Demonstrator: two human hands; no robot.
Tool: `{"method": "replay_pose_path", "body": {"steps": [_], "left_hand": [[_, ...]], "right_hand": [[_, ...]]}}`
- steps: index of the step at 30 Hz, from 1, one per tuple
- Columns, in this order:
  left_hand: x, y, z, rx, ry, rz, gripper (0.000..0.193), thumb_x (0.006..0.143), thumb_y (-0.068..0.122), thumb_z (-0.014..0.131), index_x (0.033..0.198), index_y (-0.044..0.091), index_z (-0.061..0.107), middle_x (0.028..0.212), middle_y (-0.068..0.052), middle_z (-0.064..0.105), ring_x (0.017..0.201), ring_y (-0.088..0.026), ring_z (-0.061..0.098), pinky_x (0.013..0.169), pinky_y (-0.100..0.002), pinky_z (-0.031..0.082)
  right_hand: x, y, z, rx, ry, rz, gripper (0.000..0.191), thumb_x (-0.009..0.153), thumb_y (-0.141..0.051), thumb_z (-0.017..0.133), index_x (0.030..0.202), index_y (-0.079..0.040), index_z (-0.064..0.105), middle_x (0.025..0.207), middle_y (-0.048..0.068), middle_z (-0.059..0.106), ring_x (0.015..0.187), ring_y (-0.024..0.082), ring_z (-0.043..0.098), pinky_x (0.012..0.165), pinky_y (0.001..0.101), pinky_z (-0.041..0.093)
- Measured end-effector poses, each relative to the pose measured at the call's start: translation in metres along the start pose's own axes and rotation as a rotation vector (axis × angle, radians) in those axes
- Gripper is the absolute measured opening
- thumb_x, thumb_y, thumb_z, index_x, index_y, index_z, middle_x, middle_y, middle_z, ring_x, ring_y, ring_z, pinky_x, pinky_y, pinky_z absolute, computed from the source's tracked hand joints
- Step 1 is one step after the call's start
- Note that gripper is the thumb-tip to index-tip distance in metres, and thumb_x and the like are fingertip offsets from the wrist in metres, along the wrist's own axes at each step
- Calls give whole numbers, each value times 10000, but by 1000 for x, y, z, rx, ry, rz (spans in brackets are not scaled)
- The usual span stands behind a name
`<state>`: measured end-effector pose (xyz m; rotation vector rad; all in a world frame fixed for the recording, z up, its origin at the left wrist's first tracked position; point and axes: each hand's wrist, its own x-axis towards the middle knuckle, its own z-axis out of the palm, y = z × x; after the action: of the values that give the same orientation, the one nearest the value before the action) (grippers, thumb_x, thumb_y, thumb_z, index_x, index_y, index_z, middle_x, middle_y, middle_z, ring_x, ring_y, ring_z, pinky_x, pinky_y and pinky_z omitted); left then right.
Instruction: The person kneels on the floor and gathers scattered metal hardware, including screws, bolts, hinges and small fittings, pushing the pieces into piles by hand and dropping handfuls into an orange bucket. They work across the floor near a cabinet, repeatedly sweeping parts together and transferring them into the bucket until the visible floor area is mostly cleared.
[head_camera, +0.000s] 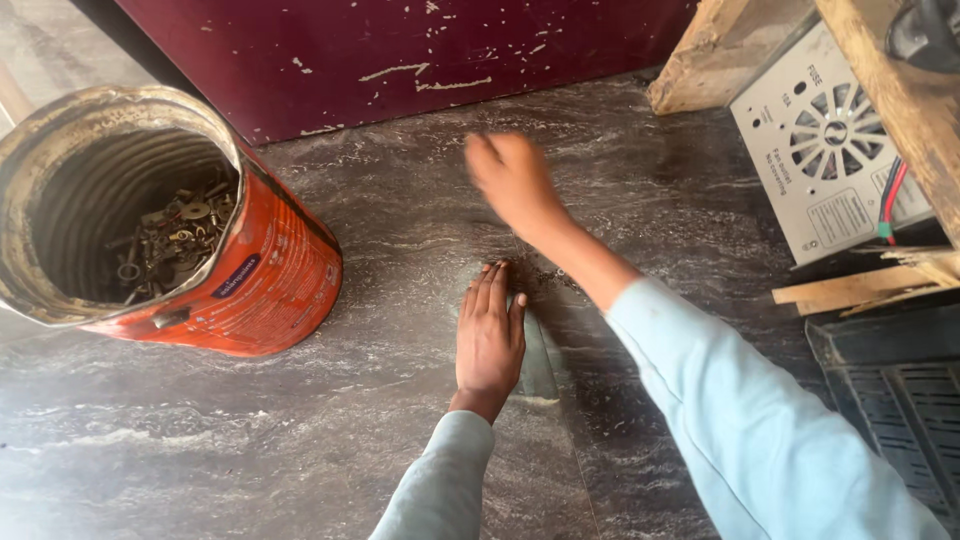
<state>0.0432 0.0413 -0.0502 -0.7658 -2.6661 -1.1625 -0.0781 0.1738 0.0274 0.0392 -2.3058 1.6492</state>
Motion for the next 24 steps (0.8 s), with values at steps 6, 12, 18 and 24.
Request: {"method": "replay_pose_path", "body": {"steps": [6, 12, 18, 24], "left_hand": [[-4, -15, 15, 100, -14, 43, 428, 1106, 216, 464, 1440, -52, 466, 1483, -263, 525, 1437, -364, 449, 1224, -490, 333], [-33, -35, 35, -1406, -10, -505, 611, 953, 243, 630, 1476, -10, 439, 1500, -210, 516, 1379, -308, 502, 1143, -420, 413], [-36, -30, 36, -1582, 72, -803, 638, 945, 334, 615, 1474, 30, 425, 1472, -163, 551, 1344, -280, 538, 1122, -390, 446], [-7, -10, 5, -296, -192, -342, 390, 1018, 212, 560, 1365, 35, 581, 1427, -212, 592, 1339, -358, 548, 1136, -429, 441]], "right_hand": [[77, -147, 113, -35, -39, -670, 307, 1025, -225, 601, 789, -33, 561, 539, -10, 434, 472, 108, 470, 472, 309, 341], [70, -155, 193, -206, -123, -839, 451, 1083, -312, 477, 670, -153, 560, 504, -30, 440, 424, 86, 476, 443, 281, 349], [75, -148, 208, -495, -282, -605, 503, 1010, -517, 476, 951, -63, 685, 824, 87, 693, 670, 196, 671, 587, 338, 573], [20, -75, 133, -418, 46, -699, 518, 1126, -362, 527, 1552, -83, 436, 1615, 127, 467, 1500, 263, 426, 1289, 444, 379]]}}
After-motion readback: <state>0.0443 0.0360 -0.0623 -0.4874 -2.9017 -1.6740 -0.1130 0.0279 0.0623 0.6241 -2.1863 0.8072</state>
